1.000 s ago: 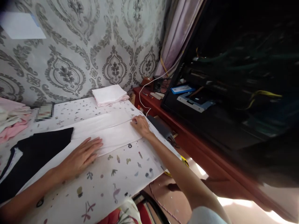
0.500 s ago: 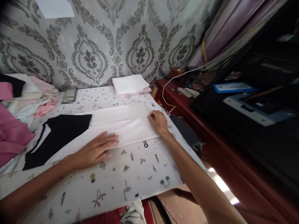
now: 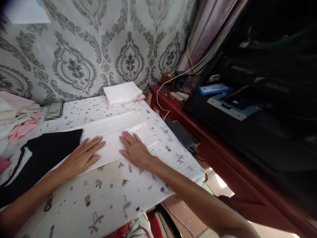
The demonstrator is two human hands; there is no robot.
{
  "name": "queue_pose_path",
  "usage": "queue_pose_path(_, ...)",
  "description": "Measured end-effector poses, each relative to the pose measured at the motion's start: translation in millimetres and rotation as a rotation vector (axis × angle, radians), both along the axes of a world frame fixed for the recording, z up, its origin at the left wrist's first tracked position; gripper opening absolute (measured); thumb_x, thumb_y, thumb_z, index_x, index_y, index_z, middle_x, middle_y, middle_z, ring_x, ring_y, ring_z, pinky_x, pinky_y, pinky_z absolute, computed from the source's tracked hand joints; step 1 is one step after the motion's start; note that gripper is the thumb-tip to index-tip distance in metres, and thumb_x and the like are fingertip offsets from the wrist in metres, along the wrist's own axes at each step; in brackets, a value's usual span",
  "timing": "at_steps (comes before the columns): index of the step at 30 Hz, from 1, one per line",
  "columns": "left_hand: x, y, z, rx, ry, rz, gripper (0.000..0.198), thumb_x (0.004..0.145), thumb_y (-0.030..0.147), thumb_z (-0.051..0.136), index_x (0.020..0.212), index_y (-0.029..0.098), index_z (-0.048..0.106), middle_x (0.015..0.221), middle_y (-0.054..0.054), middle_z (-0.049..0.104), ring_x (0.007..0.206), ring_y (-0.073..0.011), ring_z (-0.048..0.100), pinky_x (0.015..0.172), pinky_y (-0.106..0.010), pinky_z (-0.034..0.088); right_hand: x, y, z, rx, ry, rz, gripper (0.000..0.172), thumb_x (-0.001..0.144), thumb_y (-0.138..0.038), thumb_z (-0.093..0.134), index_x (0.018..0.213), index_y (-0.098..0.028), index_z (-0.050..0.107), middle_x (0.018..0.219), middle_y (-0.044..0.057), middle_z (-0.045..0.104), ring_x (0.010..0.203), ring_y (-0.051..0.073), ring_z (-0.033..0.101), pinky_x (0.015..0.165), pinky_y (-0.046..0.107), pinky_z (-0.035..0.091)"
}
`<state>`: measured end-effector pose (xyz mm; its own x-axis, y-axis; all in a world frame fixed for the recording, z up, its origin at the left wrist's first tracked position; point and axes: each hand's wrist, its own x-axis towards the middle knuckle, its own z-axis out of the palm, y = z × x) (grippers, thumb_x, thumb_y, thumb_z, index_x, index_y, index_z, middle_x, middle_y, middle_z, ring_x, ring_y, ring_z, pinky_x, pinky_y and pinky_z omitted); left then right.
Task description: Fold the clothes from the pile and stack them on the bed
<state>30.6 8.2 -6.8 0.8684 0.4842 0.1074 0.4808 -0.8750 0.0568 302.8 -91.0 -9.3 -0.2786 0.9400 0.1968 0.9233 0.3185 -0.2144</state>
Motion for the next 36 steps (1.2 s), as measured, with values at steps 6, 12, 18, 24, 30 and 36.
queue_pose_path(6,2.6,4.2,0.7,0.041,-0.001,-0.009,0.059,0.104,0.054,0.026,0.154,0.024,0.036,0.163,-0.005,0.029,0.151,-0.0216,0.025,0.126,-0.046,0.017,49.0,-33.9,-12.6,0.011,-0.09,-0.27,0.061,0.104,-0.045,0.032,0.156,-0.013,0.031,0.161,0.015,0.033,0.151,0.023,0.026,0.124,0.043,0.026)
queue_pose_path(12,49.4,9.2,7.1,-0.05,0.019,-0.097,0.058,0.105,0.052,0.024,0.155,0.025,0.033,0.164,-0.006,0.027,0.153,-0.0206,0.021,0.126,-0.046,0.013,48.9,-57.1,-12.4,0.117,-0.011,-0.36,0.049,0.103,-0.035,0.037,0.143,-0.012,0.051,0.153,0.019,0.045,0.144,0.028,0.04,0.119,0.051,0.035)
queue_pose_path(18,112.8,29.1,8.7,-0.175,0.008,-0.135,0.059,0.104,0.052,0.025,0.153,0.021,0.037,0.164,-0.012,0.026,0.153,-0.0244,0.018,0.123,-0.054,0.014,59.8,-62.5,5.1,0.153,0.202,-0.455,0.033,0.1,-0.032,0.041,0.113,-0.018,0.068,0.131,0.015,0.064,0.122,0.028,0.06,0.104,0.048,0.049)
queue_pose_path(24,171.1,55.6,22.5,-0.243,-0.074,-0.207,0.039,0.105,0.037,0.027,0.131,0.023,0.052,0.16,-0.012,0.036,0.152,-0.0233,0.024,0.121,-0.053,0.021,68.8,-52.4,14.6,0.102,0.177,-0.65,0.02,0.094,-0.036,0.053,0.1,-0.02,0.064,0.098,0.01,0.066,0.096,0.027,0.063,0.086,0.04,0.051)
queue_pose_path(30,236.4,90.8,47.7,-0.25,0.085,-0.4,0.051,0.088,0.019,0.053,0.138,0.021,0.046,0.153,-0.014,0.045,0.143,-0.0281,0.038,0.115,-0.047,0.031,64.6,-42.5,17.1,0.027,0.119,-0.726,0.013,0.085,-0.033,0.063,0.083,-0.021,0.057,0.092,0.008,0.062,0.092,0.027,0.061,0.082,0.039,0.048)
queue_pose_path(36,281.3,106.0,68.6,-0.249,0.403,-0.445,0.054,0.072,0.025,0.068,0.125,0.025,0.059,0.131,-0.011,0.062,0.114,-0.0305,0.057,0.098,-0.043,0.044,66.0,-38.5,21.5,0.015,0.303,-0.73,0.018,0.08,-0.024,0.058,0.066,-0.023,0.047,0.074,0.002,0.057,0.07,0.019,0.056,0.062,0.03,0.04)
